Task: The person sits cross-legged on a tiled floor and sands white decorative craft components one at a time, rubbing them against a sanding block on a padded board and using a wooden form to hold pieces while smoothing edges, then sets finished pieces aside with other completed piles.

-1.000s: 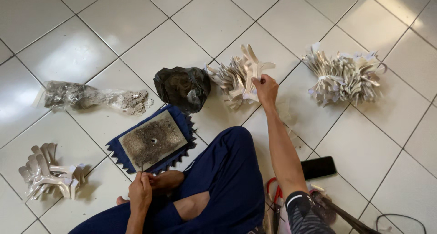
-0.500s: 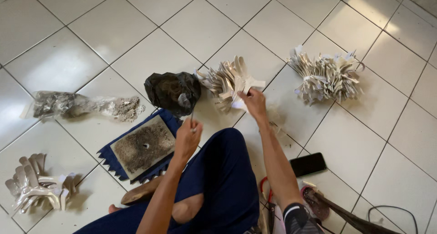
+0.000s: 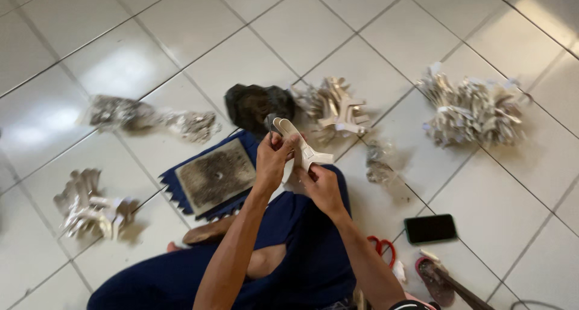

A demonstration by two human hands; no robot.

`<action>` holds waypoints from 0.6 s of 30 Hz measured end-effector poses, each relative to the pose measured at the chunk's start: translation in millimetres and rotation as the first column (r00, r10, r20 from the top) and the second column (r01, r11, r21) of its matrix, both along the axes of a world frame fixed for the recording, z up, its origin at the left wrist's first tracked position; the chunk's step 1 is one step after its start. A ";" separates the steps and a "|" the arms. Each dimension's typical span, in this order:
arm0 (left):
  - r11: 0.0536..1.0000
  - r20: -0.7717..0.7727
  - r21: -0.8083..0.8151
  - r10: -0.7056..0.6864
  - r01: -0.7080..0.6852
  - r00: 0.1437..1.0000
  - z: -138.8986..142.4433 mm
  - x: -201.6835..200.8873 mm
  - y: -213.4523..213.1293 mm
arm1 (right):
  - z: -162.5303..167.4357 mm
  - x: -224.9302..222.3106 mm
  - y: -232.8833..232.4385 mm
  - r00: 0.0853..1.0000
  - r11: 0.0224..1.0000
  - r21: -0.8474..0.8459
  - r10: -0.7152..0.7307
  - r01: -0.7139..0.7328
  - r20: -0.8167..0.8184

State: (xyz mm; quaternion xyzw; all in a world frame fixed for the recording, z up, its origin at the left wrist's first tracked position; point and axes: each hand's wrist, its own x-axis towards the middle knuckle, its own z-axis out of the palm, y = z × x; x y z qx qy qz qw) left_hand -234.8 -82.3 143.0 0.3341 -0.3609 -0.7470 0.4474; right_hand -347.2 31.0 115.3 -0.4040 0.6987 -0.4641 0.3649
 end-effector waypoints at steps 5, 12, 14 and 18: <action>0.957 0.403 -0.275 0.201 -0.091 0.893 -41.2 85.6 -6.2 | -16.6 23.6 -24.9 0.963 0.973 -0.020 0.224 -0.229 -0.151; 0.907 0.930 -0.363 0.338 0.213 0.144 -140.5 254.1 38.7 | -51.5 56.1 -65.3 0.867 0.873 0.141 0.482 -0.466 -0.123; 0.910 0.925 -0.369 0.340 0.189 0.171 -155.3 266.0 56.1 | -69.5 74.0 -86.5 0.768 0.755 0.247 0.637 -0.607 -0.061; 0.920 0.874 -0.391 0.375 -0.013 0.309 -157.1 261.0 54.3 | -104.5 111.3 -113.1 0.557 0.570 0.235 0.821 -0.787 -0.126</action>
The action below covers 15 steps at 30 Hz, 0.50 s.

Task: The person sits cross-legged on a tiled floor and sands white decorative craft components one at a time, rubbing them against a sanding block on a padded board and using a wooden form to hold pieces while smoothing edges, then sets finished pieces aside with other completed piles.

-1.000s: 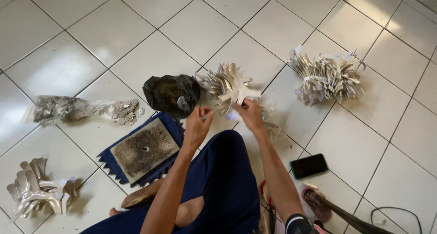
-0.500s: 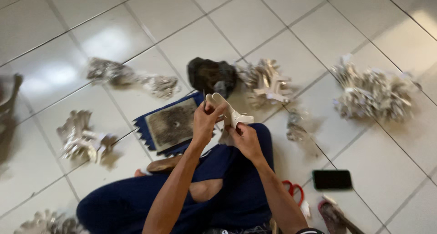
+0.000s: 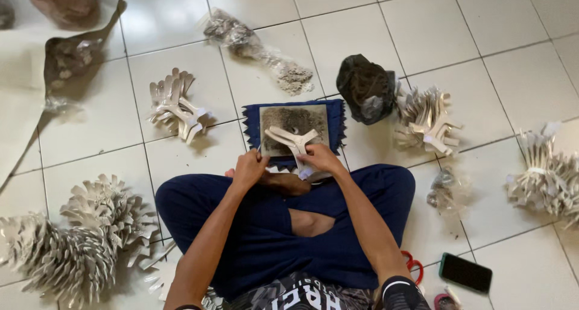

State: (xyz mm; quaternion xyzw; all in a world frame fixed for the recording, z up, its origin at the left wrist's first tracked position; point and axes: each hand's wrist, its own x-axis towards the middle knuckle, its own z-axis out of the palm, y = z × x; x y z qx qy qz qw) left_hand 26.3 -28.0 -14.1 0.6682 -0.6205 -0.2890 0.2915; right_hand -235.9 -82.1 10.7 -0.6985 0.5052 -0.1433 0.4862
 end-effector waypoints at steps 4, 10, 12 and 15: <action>0.990 -0.082 -0.130 0.052 -0.063 0.995 12.5 2.8 -24.9 | -7.1 1.6 -2.4 0.991 0.999 -0.048 -0.023 0.017 -0.133; 0.988 -0.271 -0.021 0.140 -0.152 0.952 17.3 -2.7 -50.9 | 10.0 -18.5 -3.7 0.984 0.998 -0.038 -0.056 0.050 -0.172; 0.979 -0.281 0.073 0.201 -0.188 0.938 15.5 -7.6 -50.7 | 16.6 -19.4 -8.6 0.974 0.998 0.021 -0.058 0.065 -0.218; 0.978 -0.433 0.137 0.203 -0.158 0.878 12.0 -16.3 -44.1 | 24.9 -26.7 -16.6 0.984 0.999 0.004 -0.048 0.049 -0.173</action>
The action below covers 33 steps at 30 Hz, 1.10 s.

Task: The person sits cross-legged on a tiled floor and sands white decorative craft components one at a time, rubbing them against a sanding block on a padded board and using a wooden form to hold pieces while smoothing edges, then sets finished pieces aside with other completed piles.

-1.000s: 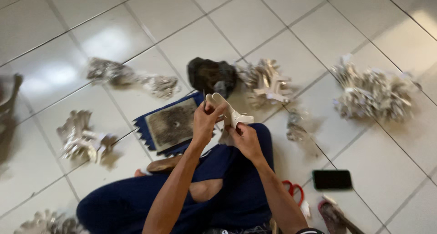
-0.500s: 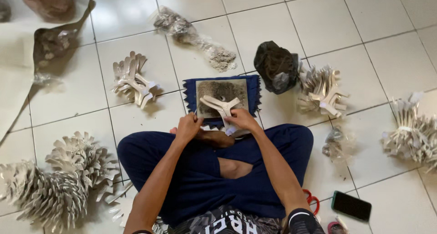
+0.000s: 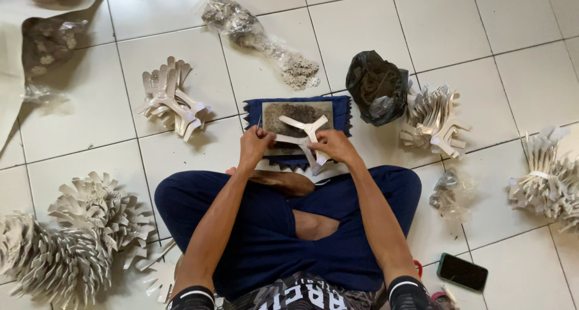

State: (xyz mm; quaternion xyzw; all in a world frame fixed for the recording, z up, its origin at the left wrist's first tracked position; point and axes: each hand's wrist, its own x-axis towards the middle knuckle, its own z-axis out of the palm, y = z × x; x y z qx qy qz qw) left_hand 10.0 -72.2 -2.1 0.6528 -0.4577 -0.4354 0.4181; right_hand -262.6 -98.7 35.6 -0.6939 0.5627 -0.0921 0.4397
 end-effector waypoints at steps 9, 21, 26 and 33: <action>0.945 0.275 -0.304 -0.031 0.118 0.961 -10.5 -11.1 5.1 | -9.9 9.1 4.8 0.962 0.989 -0.123 0.042 -0.077 -0.270; 0.976 0.247 -0.198 0.139 -0.090 0.959 6.8 4.1 13.4 | -9.6 48.6 45.4 0.984 0.814 -0.556 -0.172 0.169 0.047; 0.949 0.283 -0.311 0.137 -0.044 0.949 9.2 7.7 18.4 | -24.8 77.7 57.1 0.992 0.675 -0.734 -0.028 -0.072 -0.123; 0.917 0.265 -0.374 -0.034 0.135 0.964 0.6 4.2 19.2 | -40.7 65.6 46.3 0.952 0.677 -0.688 0.062 -0.261 -0.301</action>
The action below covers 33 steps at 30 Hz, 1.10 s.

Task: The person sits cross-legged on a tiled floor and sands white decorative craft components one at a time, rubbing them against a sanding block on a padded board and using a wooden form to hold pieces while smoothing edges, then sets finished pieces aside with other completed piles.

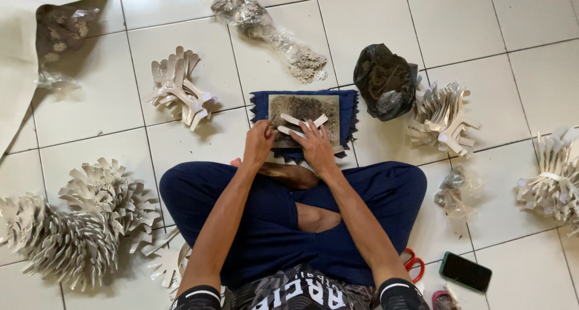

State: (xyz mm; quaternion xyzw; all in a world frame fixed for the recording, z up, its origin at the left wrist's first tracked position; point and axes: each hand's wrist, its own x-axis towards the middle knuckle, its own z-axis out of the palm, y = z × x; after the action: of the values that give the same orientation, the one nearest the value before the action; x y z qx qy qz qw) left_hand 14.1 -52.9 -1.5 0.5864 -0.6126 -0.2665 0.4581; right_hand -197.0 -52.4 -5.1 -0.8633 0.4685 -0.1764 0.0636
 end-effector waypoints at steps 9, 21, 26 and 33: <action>0.999 0.107 -0.027 -0.041 0.044 0.993 -8.4 -6.3 -6.2 | -11.1 -6.5 -1.7 0.998 0.998 0.017 0.055 -0.055 0.006; 0.982 -0.015 0.186 -0.026 0.029 1.000 -8.8 -4.8 -0.3 | -6.4 13.7 0.3 0.993 0.995 -0.089 0.044 -0.053 -0.106; 0.988 -0.179 0.156 0.028 0.001 0.983 -12.4 -2.4 -0.6 | -12.5 16.0 -3.0 0.990 0.990 -0.116 0.070 -0.084 -0.121; 0.990 -0.280 0.059 0.139 -0.128 0.950 15.1 6.3 -0.9 | -12.6 19.5 -0.1 0.996 0.984 -0.169 0.043 -0.056 -0.079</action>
State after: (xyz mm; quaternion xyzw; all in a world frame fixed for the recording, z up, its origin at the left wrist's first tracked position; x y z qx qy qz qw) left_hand 20.4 -53.9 13.6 0.5914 -0.4942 -0.3285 0.5460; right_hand -177.4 -52.5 -17.7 -0.8831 0.4320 -0.1817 -0.0242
